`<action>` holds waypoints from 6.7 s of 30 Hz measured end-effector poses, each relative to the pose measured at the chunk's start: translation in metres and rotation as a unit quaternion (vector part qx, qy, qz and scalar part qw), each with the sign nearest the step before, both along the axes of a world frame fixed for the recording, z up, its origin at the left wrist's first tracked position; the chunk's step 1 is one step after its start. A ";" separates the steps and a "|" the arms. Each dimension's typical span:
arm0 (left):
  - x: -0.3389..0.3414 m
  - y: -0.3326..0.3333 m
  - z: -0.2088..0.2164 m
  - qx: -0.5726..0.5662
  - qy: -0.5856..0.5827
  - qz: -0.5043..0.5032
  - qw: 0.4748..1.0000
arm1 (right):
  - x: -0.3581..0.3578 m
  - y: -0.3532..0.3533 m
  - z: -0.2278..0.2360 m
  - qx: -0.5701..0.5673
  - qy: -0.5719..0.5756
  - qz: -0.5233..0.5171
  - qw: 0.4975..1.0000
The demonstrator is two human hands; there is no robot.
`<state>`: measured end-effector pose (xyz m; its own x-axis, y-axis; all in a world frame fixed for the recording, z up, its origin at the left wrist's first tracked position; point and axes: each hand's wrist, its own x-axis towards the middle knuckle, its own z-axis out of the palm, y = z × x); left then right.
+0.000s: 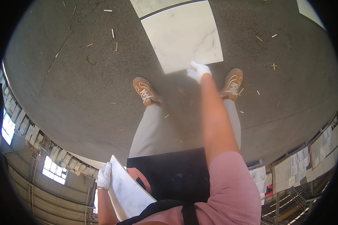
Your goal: The person picks up square tiles from stacks, carries them to a tiled floor area, and places them one by one into an expanding grid pattern. The person handles tiles with gloved hands and aligns them with existing tiles on the floor.
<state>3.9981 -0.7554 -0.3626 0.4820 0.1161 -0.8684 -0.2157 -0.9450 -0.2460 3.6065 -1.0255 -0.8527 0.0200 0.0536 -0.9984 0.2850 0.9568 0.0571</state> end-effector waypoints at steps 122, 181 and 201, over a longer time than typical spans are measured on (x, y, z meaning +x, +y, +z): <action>-0.623 -0.426 0.065 -0.357 0.248 -0.291 0.852 | -0.595 -0.033 0.642 -0.319 0.130 -0.148 0.927; -0.750 -0.387 -0.176 -0.101 0.413 0.110 0.898 | -0.593 -0.111 0.065 -0.135 -0.036 -0.367 0.920; -0.754 -0.385 -0.186 -0.102 0.418 0.083 0.899 | -0.553 -0.179 0.150 -0.308 0.058 -0.224 0.923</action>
